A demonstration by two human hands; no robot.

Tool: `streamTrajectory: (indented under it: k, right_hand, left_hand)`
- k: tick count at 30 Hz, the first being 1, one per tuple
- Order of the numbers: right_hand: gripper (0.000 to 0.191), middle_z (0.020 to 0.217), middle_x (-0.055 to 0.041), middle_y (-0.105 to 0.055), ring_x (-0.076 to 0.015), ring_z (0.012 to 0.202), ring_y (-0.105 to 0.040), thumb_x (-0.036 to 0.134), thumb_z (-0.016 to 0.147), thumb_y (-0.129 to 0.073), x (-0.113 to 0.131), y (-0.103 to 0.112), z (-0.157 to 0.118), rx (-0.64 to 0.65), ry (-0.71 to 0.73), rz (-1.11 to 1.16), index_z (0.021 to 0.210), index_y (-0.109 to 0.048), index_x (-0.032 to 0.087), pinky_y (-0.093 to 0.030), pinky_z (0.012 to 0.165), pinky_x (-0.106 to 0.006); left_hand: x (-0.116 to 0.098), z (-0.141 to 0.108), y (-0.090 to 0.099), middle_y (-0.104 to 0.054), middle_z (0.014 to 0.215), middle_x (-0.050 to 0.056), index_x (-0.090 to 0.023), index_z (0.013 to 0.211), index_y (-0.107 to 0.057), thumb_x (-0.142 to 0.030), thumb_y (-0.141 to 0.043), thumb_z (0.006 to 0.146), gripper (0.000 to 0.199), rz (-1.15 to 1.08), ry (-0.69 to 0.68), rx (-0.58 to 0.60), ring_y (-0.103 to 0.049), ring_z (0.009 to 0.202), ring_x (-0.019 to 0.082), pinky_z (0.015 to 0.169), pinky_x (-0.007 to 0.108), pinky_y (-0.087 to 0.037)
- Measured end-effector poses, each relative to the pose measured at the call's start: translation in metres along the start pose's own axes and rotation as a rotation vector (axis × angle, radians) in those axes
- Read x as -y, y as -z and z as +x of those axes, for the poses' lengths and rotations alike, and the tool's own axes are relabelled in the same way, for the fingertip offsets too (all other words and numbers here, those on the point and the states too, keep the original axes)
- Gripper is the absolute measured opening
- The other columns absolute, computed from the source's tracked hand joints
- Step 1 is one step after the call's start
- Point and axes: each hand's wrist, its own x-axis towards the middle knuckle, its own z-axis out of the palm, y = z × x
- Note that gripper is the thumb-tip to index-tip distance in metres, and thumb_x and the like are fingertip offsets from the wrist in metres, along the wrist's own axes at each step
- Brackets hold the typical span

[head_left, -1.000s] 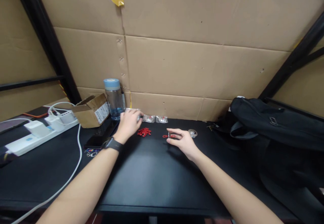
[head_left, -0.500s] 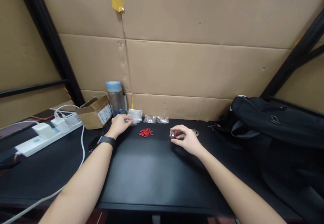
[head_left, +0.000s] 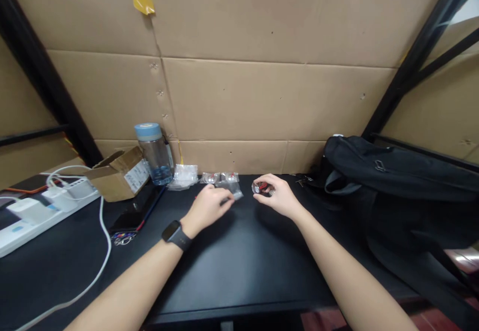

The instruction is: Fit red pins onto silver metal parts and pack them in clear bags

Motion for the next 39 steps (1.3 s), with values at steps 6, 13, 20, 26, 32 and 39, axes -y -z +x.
streamTrajectory:
  k: [6,13,20,26,32,39]
  right_hand:
    - [0.034,0.093,-0.0032,-0.074,-0.0157,0.075,-0.067,0.031,0.073,-0.081,0.007,0.014,-0.004,0.212,-0.047,-0.05,0.105,-0.073,0.022,-0.052,0.069,-0.026]
    - [0.034,0.077,0.0002,-0.073,-0.0154,0.067,-0.067,0.033,0.07,-0.083,0.018,0.011,-0.008,0.45,-0.101,-0.068,0.1,-0.073,0.022,-0.051,0.067,-0.024]
    - [0.032,0.078,0.0002,-0.073,-0.0153,0.067,-0.066,0.035,0.07,-0.083,0.027,0.013,-0.011,0.495,-0.107,-0.108,0.098,-0.072,0.022,-0.049,0.064,-0.023]
    - [0.027,0.074,0.0002,-0.072,-0.0162,0.065,-0.065,0.036,0.066,-0.086,0.019,0.02,-0.013,0.5,-0.125,-0.151,0.087,-0.073,0.023,-0.048,0.061,-0.024]
    - [0.03,0.07,0.0017,-0.069,-0.0173,0.068,-0.066,0.035,0.063,-0.091,0.019,0.012,-0.013,0.463,-0.112,-0.16,0.085,-0.073,0.024,-0.046,0.061,-0.025]
    - [0.041,0.072,0.0026,-0.071,-0.0149,0.064,-0.064,0.041,0.06,-0.093,0.009,-0.002,-0.011,0.41,-0.099,-0.164,0.088,-0.071,0.022,-0.044,0.062,-0.024]
  left_hand:
    - [-0.024,-0.005,-0.024,-0.066,0.133,0.005,-0.031,0.124,-0.067,-0.032,-0.056,0.098,0.028,-0.101,-0.147,0.276,-0.061,0.123,0.023,0.099,0.037,-0.043]
    - [-0.016,-0.009,-0.024,-0.056,0.148,0.011,-0.023,0.135,-0.06,-0.037,-0.054,0.099,0.039,-0.128,-0.13,0.347,-0.052,0.136,0.027,0.114,0.041,-0.039]
    - [-0.017,-0.01,-0.009,-0.062,0.139,0.01,-0.027,0.142,-0.051,-0.045,-0.061,0.094,0.052,-0.184,-0.122,0.402,-0.06,0.125,0.028,0.107,0.042,-0.043]
    - [-0.012,-0.016,-0.005,-0.037,0.162,0.005,-0.041,0.149,-0.044,-0.042,-0.056,0.097,0.054,-0.121,-0.118,0.525,-0.036,0.147,0.034,0.114,0.057,-0.031]
    - [-0.019,-0.016,-0.003,-0.036,0.162,0.002,-0.048,0.148,-0.045,-0.038,-0.059,0.095,0.056,-0.147,-0.132,0.527,-0.037,0.144,0.038,0.111,0.061,-0.033]
    - [-0.021,-0.015,0.0,-0.031,0.165,-0.002,-0.051,0.144,-0.047,-0.034,-0.057,0.095,0.053,-0.151,-0.157,0.561,-0.035,0.144,0.039,0.111,0.064,-0.031]
